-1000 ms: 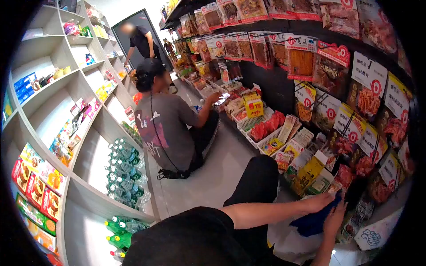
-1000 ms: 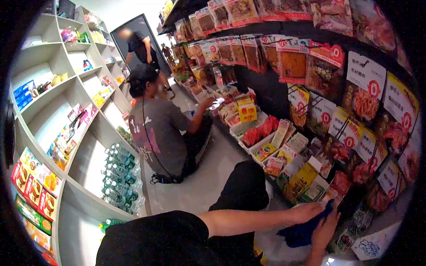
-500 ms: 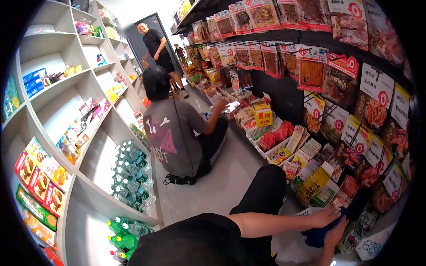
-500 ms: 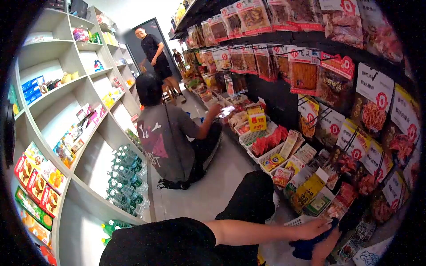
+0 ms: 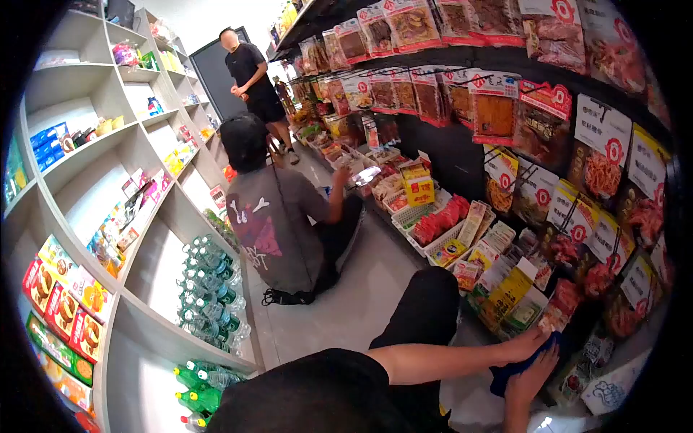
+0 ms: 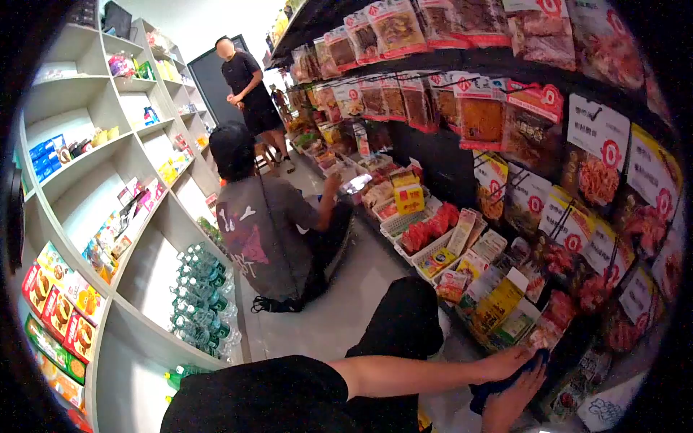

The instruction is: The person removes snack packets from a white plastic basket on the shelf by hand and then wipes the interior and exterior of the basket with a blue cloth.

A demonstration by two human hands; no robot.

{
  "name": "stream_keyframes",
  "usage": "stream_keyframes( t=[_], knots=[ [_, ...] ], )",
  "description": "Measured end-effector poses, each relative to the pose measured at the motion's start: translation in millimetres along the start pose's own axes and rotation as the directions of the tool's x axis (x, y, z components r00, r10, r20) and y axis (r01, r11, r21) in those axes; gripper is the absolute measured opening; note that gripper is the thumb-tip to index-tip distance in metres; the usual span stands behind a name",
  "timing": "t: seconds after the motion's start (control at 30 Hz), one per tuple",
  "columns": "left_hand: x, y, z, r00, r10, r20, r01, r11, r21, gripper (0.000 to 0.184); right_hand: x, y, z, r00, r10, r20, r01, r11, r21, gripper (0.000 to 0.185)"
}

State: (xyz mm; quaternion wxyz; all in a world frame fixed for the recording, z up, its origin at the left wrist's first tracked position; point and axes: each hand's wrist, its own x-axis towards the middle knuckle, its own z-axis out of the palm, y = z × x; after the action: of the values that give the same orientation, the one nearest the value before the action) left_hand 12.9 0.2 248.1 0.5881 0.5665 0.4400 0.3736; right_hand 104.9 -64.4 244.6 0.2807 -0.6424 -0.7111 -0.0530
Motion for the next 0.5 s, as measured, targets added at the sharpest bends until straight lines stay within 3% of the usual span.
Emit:
stream_keyframes(
  t=[0.1,0.17,0.23,0.27,0.3,0.37,0.4,0.43,0.47,0.5],
  knots=[
    [-4,4,1,0.994,0.089,0.059,-0.102,0.949,0.298,0.045,12,13,-3,0.996,0.077,0.039,-0.083,0.980,0.179,0.047],
    [-7,-1,-3,0.966,0.142,0.214,-0.224,0.875,0.428,0.042,11,62,39,0.946,0.210,0.247,-0.309,0.813,0.494,0.043],
    [-31,35,-11,0.968,0.050,0.247,-0.162,0.873,0.459,0.042,8,94,53,0.849,0.284,0.445,-0.512,0.236,0.826,0.041],
    [-34,31,-11,0.966,0.103,0.238,-0.201,0.877,0.436,0.042,3,97,50,0.709,0.390,0.587,-0.635,-0.008,0.773,0.040],
    [-34,30,-19,0.931,0.166,0.325,-0.296,0.864,0.407,0.043,-6,104,53,0.806,0.268,0.528,-0.585,0.224,0.780,0.040],
    [-22,22,-25,0.938,0.259,0.231,-0.336,0.846,0.414,0.035,-3,70,22,0.849,0.320,0.420,-0.517,0.667,0.536,0.032],
    [-15,32,-24,0.972,-0.048,0.230,-0.045,0.924,0.380,0.032,-2,54,7,0.865,0.345,0.363,-0.468,0.814,0.343,0.029],
    [-15,39,-28,0.974,-0.076,0.213,-0.008,0.929,0.369,0.031,15,24,-22,0.770,0.456,0.446,-0.615,0.717,0.327,0.027],
    [-9,25,-28,0.974,0.135,0.184,-0.199,0.898,0.392,0.030,17,11,-33,0.843,0.410,0.347,-0.523,0.773,0.360,0.028],
    [-11,43,-31,0.976,0.025,0.218,-0.118,0.899,0.422,0.030,16,6,-38,0.904,0.348,0.248,-0.421,0.822,0.382,0.029]
  ],
)
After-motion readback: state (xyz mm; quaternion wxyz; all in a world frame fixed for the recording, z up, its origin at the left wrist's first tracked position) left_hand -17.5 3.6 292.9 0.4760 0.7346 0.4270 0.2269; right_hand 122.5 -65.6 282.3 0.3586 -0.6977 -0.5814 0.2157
